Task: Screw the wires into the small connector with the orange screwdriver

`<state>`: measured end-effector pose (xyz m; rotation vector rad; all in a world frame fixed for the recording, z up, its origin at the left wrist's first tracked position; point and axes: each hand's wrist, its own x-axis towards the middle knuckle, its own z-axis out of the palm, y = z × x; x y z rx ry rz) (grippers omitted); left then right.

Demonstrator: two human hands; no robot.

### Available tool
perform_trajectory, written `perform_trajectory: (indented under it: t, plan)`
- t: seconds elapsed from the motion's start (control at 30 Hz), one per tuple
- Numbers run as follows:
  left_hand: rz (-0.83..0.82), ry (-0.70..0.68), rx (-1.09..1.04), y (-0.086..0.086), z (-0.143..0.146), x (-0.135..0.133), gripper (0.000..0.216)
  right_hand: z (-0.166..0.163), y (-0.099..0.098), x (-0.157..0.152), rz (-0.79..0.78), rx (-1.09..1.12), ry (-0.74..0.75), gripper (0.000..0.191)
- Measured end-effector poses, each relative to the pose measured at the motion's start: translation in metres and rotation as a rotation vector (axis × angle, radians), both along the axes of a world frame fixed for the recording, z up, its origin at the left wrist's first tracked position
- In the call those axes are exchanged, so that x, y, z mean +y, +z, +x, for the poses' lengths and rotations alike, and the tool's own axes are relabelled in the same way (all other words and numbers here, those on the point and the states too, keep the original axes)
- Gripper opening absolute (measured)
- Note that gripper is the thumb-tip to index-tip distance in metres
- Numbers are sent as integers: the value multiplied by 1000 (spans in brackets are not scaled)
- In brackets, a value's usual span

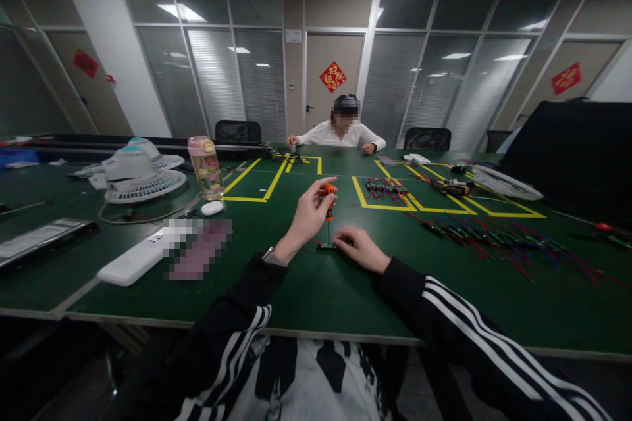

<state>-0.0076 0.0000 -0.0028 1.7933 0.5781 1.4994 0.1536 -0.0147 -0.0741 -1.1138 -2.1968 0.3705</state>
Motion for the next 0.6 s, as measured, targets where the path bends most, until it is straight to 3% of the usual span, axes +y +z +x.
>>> perform_trajectory:
  t: [0.13, 0.33, 0.6]
  plan:
    - [-27, -53, 1, 1, 1, -1, 28, -1, 2, -1, -10, 3, 4, 15]
    - [79, 60, 53, -1, 0, 1, 27, -1, 7, -4, -2, -32, 6, 15]
    - [22, -45, 16, 0, 2, -5, 28, -3, 7, -3, 31, -71, -3, 14]
